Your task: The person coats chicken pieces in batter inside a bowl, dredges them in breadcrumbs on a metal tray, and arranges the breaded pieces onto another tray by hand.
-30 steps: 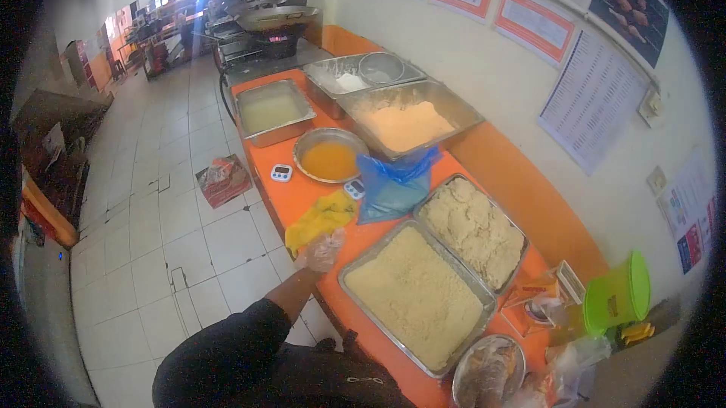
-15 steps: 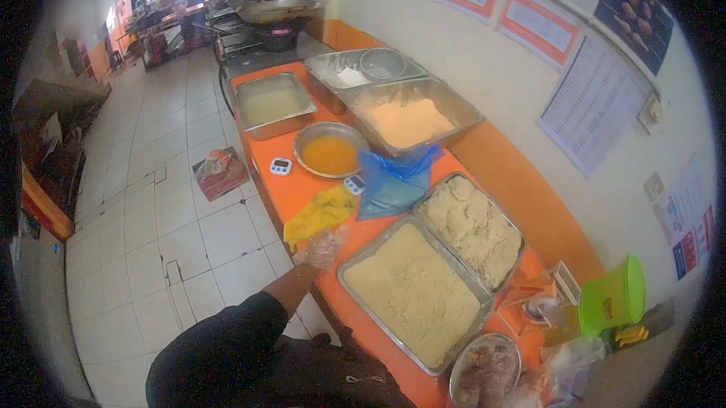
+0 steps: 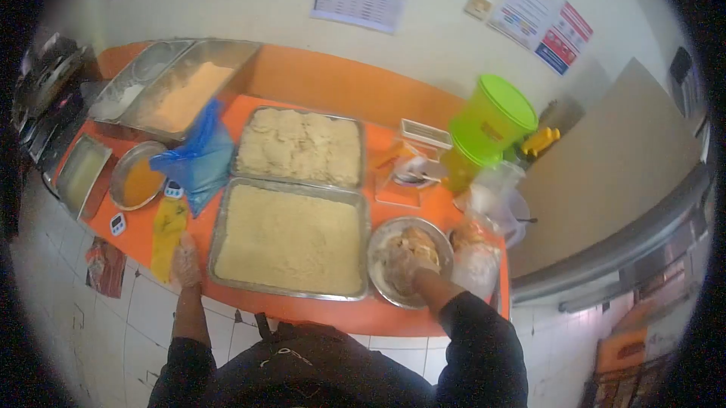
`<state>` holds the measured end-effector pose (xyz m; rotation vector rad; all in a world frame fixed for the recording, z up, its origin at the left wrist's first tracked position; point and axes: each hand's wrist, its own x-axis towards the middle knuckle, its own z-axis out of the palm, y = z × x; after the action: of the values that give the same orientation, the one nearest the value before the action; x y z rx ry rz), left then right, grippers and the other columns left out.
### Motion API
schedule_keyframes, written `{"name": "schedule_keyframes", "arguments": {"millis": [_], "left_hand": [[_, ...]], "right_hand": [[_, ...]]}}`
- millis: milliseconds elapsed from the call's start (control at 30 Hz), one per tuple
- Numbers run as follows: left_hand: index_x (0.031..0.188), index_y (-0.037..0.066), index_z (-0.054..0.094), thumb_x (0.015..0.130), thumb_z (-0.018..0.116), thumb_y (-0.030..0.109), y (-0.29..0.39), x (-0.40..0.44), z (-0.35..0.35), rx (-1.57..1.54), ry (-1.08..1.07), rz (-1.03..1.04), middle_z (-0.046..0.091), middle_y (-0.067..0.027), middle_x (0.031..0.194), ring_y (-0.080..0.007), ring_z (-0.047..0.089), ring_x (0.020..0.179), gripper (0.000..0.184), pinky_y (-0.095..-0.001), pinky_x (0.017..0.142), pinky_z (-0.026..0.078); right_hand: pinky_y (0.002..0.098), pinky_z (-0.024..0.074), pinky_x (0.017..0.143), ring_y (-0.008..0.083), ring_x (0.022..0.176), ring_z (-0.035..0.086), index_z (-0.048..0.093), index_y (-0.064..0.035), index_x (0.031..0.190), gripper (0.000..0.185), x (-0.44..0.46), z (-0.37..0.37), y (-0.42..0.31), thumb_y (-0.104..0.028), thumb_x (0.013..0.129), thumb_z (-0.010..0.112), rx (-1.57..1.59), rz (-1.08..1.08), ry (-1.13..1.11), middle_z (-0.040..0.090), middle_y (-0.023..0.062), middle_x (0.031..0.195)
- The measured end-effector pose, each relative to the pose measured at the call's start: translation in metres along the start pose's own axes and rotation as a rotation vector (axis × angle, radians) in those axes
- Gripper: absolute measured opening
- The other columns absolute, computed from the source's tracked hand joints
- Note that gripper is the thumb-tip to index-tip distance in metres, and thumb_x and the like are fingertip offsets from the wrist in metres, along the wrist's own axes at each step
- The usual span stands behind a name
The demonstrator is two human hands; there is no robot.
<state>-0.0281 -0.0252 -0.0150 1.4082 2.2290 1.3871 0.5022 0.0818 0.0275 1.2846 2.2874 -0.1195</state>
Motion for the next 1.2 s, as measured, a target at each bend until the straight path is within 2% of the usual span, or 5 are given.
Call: {"name": "schedule_keyframes", "arguments": {"millis": [267, 600, 967, 1067, 1200], "left_hand": [[0.089, -0.002, 0.062, 0.092, 0.041, 0.048, 0.031, 0.001, -0.009, -0.093, 0.04, -0.33, 0.058, -0.007, 0.074, -0.0149, 0.052, 0.071, 0.055, -0.0332, 0.062, 0.041], [0.08, 0.003, 0.057, 0.093, 0.043, 0.046, 0.051, 0.0, -0.013, -0.201, 0.026, -0.328, 0.052, 0.0008, 0.073, -0.0118, 0.046, 0.068, 0.048, -0.0289, 0.06, 0.039], [0.068, 0.007, 0.049, 0.094, 0.046, 0.038, 0.039, 0.003, -0.002, -0.209, 0.149, -0.201, 0.043, 0.0037, 0.066, -0.0087, 0.04, 0.062, 0.04, -0.0267, 0.054, 0.033], [0.095, -0.002, 0.062, 0.092, 0.042, 0.05, 0.021, 0.004, -0.005, -0.102, -0.017, -0.336, 0.062, -0.0085, 0.083, -0.0179, 0.055, 0.078, 0.056, -0.0345, 0.07, 0.044], [0.09, 0.0, 0.061, 0.092, 0.041, 0.048, 0.022, 0.003, -0.003, -0.142, 0.026, -0.293, 0.058, -0.0072, 0.08, -0.0174, 0.052, 0.074, 0.052, -0.0332, 0.065, 0.041]], "right_hand": [[0.0394, 0.0396, 0.092, 0.029, 0.102, 0.053, 0.06, -0.0114, 0.112, 0.048, -0.051, -0.088, -0.003, -0.046, 0.079, 0.055, 0.426, 0.024, 0.141, 0.059, 0.015, 0.105], [0.0368, 0.037, 0.097, 0.0221, 0.111, 0.049, 0.043, -0.0149, 0.13, 0.04, -0.046, -0.056, -0.034, -0.022, 0.091, 0.044, 0.601, 0.187, -0.169, 0.052, 0.0091, 0.123], [0.0379, 0.0471, 0.081, 0.0265, 0.089, 0.06, 0.067, -0.0153, 0.086, 0.024, -0.031, -0.05, -0.038, -0.032, 0.073, 0.055, -0.385, -0.224, 0.167, 0.065, 0.0105, 0.089], [0.0375, 0.0465, 0.082, 0.0269, 0.091, 0.06, 0.067, -0.0164, 0.087, 0.025, -0.014, -0.016, -0.031, -0.034, 0.074, 0.055, -0.181, -0.129, 0.105, 0.065, 0.0102, 0.089], [0.0369, 0.0458, 0.083, 0.0275, 0.093, 0.059, 0.067, -0.0179, 0.088, 0.027, -0.018, -0.028, -0.011, -0.036, 0.074, 0.054, 0.002, -0.028, 0.098, 0.064, 0.0098, 0.087]]}}
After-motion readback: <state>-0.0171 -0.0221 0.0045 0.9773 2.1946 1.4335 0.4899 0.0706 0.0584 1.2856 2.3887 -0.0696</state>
